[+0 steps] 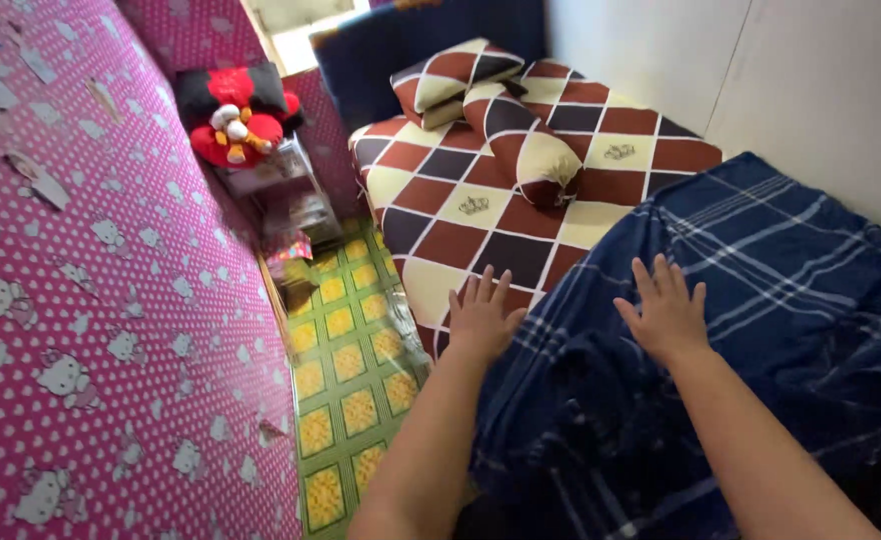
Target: Smoothing and folding a blue plaid blanket on a bed
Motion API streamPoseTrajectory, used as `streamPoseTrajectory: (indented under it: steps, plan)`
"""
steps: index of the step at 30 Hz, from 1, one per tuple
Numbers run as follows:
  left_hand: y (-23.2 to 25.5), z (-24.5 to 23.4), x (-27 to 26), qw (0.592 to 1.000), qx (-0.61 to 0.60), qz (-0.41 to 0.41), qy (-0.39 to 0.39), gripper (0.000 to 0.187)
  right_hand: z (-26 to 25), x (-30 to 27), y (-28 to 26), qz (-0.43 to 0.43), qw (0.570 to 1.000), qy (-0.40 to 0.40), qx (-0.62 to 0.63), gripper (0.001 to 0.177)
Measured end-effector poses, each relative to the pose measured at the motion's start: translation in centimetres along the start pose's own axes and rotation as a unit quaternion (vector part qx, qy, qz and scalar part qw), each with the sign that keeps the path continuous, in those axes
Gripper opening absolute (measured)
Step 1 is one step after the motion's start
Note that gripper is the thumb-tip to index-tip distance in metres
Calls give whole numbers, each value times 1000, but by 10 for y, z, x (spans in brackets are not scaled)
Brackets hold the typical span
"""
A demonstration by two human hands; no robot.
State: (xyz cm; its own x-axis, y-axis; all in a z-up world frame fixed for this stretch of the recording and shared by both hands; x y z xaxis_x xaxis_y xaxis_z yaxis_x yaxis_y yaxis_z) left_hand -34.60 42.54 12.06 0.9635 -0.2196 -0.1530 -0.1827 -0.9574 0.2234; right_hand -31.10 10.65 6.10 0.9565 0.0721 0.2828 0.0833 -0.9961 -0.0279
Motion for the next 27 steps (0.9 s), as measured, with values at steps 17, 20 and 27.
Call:
streamPoseTrajectory:
  steps: [17, 20, 27]
  plan:
    - [-88, 22, -33, 997, 24, 19, -68, 75, -8, -66, -112, 76, 993, -78, 51, 80]
    - [-91, 25, -17, 996, 31, 41, -75, 76, -3, -67, -121, 100, 990, -83, 48, 79]
    - [-113, 42, 23, 982, 65, 123, -128, 76, 43, -83, -171, 184, 977, -103, 35, 80]
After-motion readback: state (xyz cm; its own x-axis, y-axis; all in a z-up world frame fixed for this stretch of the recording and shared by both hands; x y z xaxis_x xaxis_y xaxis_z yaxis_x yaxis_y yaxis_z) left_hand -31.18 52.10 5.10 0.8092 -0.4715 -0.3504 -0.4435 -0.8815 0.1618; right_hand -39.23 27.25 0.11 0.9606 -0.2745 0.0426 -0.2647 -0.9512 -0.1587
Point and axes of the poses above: each hand's wrist, its own x-axis towards the middle knuckle, its own z-axis out of the palm, y = z × x, the point moved 2 cm from there along x, towards the middle knuckle, and after that the axes turned 10 degrees about -y, right-handed, at the moved point
